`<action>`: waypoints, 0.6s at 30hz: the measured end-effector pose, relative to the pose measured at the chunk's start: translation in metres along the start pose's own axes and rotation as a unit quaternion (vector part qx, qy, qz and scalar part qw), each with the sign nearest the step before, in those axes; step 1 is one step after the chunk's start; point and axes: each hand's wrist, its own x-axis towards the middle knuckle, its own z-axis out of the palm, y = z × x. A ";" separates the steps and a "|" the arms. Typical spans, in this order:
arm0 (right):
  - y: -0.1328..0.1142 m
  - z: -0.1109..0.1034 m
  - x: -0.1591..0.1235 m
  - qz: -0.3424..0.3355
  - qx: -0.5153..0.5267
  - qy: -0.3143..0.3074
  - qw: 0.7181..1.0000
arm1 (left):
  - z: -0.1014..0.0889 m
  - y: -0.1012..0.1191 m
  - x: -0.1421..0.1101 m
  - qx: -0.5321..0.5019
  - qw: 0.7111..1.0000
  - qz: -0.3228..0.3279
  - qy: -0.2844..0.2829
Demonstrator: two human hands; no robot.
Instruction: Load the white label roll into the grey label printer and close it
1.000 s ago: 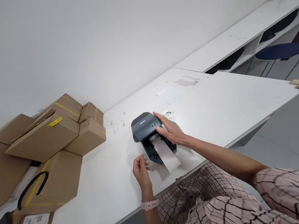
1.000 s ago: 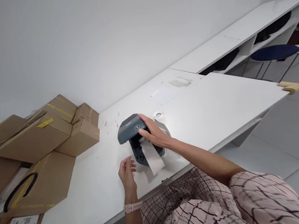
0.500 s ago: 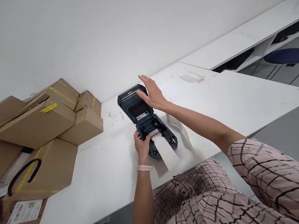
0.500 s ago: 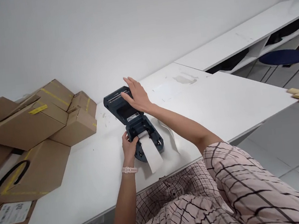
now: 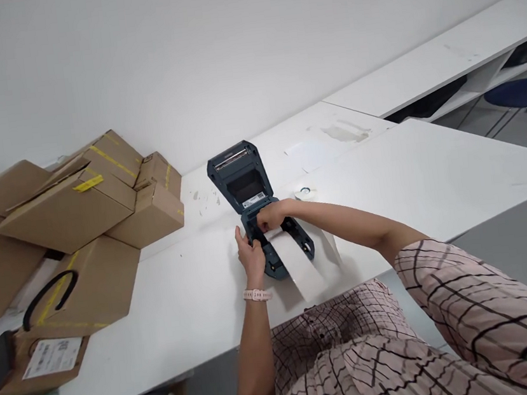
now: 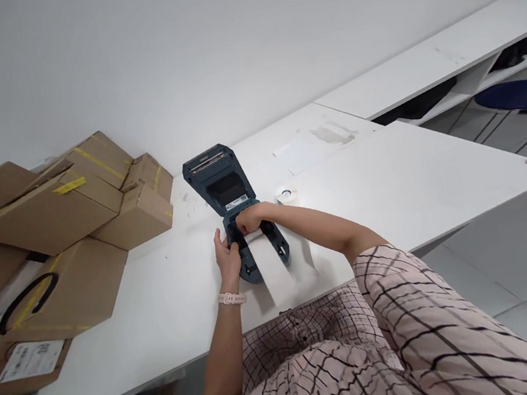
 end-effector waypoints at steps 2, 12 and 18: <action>0.005 -0.005 -0.002 -0.022 0.034 -0.028 0.999 | 0.001 -0.003 0.001 0.001 1.000 -0.009 0.005; 0.010 -0.021 -0.008 -0.102 0.175 -0.134 0.970 | 0.003 -0.007 0.005 -0.010 1.000 -0.001 0.017; 0.011 -0.006 -0.125 -0.329 0.329 -0.007 0.885 | 0.001 -0.012 0.008 -0.029 1.000 0.003 0.011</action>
